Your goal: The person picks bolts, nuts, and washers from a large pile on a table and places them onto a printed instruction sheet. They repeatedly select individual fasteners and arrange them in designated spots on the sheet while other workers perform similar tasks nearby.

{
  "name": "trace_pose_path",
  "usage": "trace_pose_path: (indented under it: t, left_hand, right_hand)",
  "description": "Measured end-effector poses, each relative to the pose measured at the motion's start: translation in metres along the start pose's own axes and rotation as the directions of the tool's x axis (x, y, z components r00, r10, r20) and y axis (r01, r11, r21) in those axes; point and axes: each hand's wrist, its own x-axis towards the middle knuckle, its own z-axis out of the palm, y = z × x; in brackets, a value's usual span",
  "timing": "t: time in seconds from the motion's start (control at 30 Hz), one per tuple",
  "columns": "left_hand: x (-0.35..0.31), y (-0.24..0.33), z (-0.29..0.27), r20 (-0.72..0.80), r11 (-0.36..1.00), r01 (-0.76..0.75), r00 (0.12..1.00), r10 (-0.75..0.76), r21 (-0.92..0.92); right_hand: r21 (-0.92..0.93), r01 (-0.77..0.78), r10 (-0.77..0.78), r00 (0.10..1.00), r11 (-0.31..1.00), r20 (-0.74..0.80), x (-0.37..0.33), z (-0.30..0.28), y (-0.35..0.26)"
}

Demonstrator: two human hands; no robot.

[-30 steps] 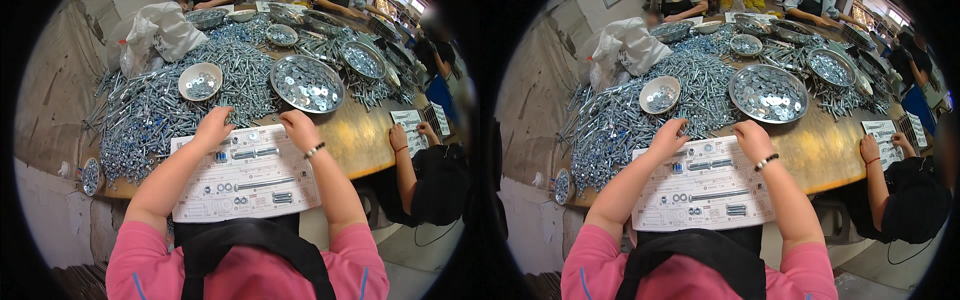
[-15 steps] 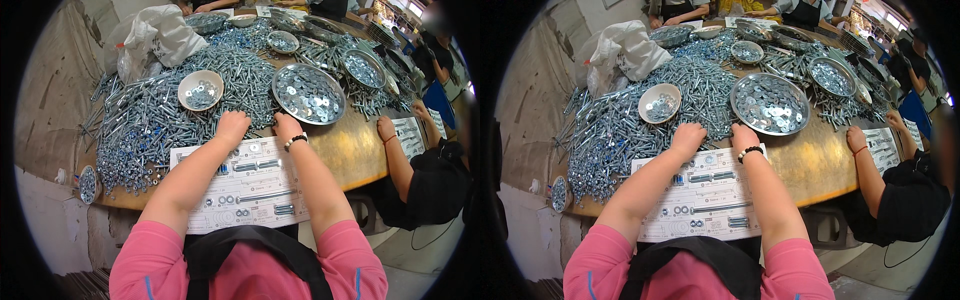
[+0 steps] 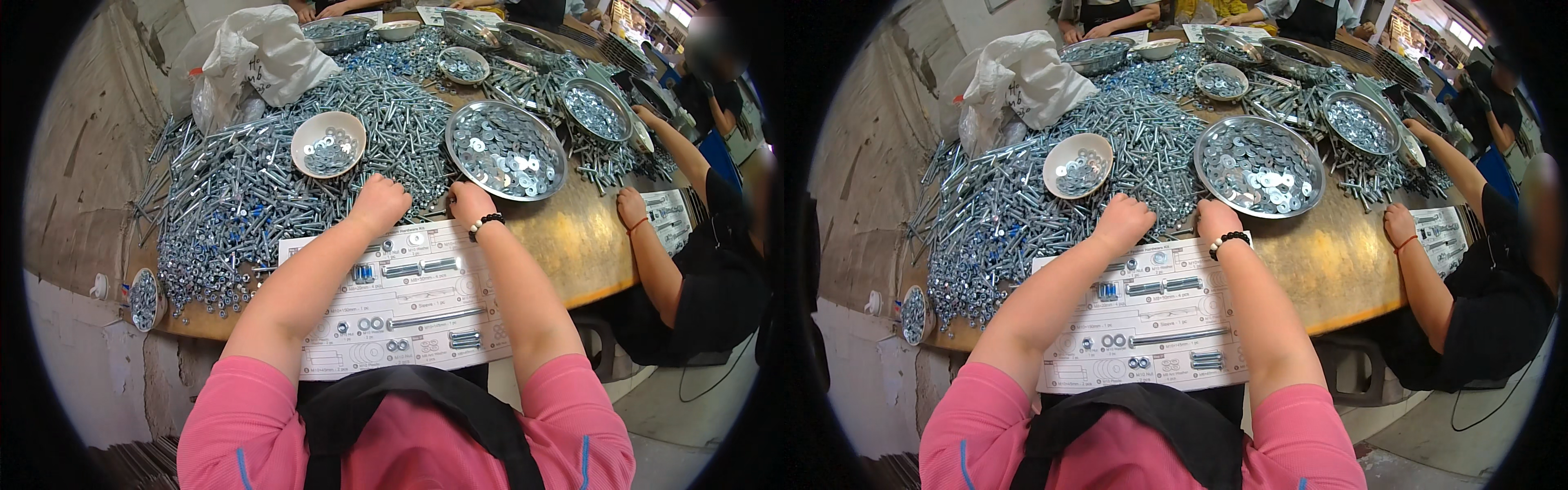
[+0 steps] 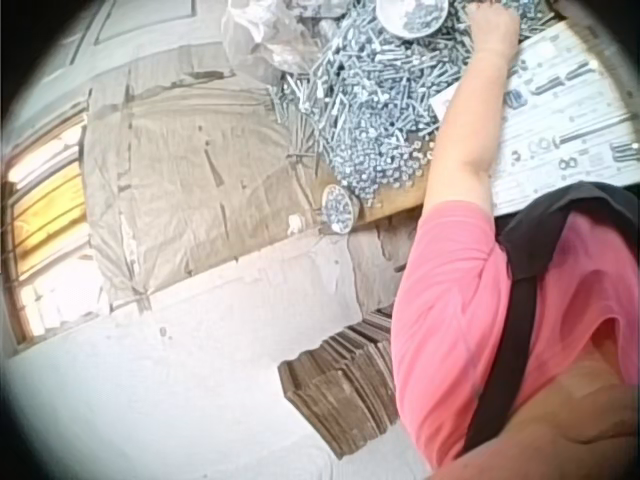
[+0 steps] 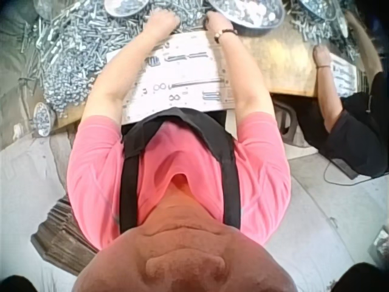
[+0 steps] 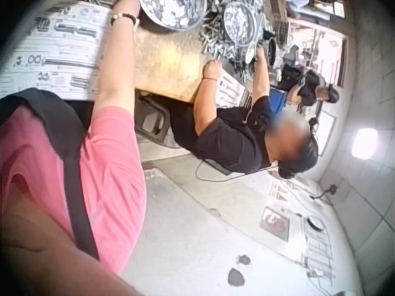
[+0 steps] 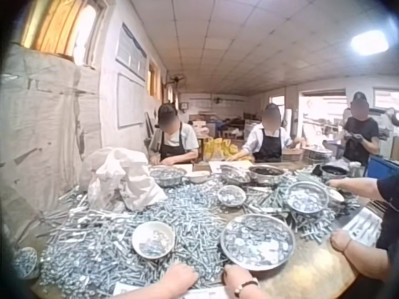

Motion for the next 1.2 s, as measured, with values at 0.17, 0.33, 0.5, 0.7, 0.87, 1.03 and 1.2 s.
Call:
trace_pose_path:
  t: [0.17, 0.33, 0.5, 0.7, 0.87, 1.03, 1.2]
  left_hand:
    - [-0.001, -0.002, 0.001, 0.001, 0.996, 0.080, 0.997, -0.080, -0.042]
    - [-0.006, -0.009, -0.006, -0.015, 0.865, 0.347, 0.926, -0.378, -0.363]
    - [-0.008, 0.009, -0.037, 0.046, 0.673, 0.396, 0.879, -0.474, -0.625]
    - [-0.012, 0.083, -0.067, -0.036, 0.595, 0.128, 0.966, -0.255, -0.794]
    - [-0.009, 0.153, -0.070, -0.128, 0.645, -0.105, 0.992, 0.011, -0.757]
    - [-0.011, 0.188, -0.058, -0.156, 0.731, -0.220, 0.975, 0.156, -0.646]
    - [-0.010, 0.202, -0.058, -0.199, 0.824, -0.318, 0.947, 0.253, -0.469]
  right_hand:
    - [-0.011, 0.063, -0.064, 0.996, 0.998, -0.055, -0.004, -0.004, -0.001]
    - [0.167, 0.153, -0.125, 0.978, 0.974, -0.170, -0.038, -0.021, -0.011]
    - [0.360, 0.128, -0.120, 0.992, 0.924, -0.045, -0.115, -0.062, 0.006]
    - [0.238, 0.243, -0.247, 0.969, 0.940, -0.017, -0.210, -0.068, 0.023]
    - [0.102, 0.299, -0.277, 0.943, 0.949, -0.185, -0.244, -0.044, 0.030]
    - [0.122, 0.247, -0.210, 0.943, 0.961, -0.259, -0.259, -0.042, 0.030]
    - [0.181, 0.110, -0.050, 0.950, 0.977, -0.309, -0.266, -0.038, 0.032]
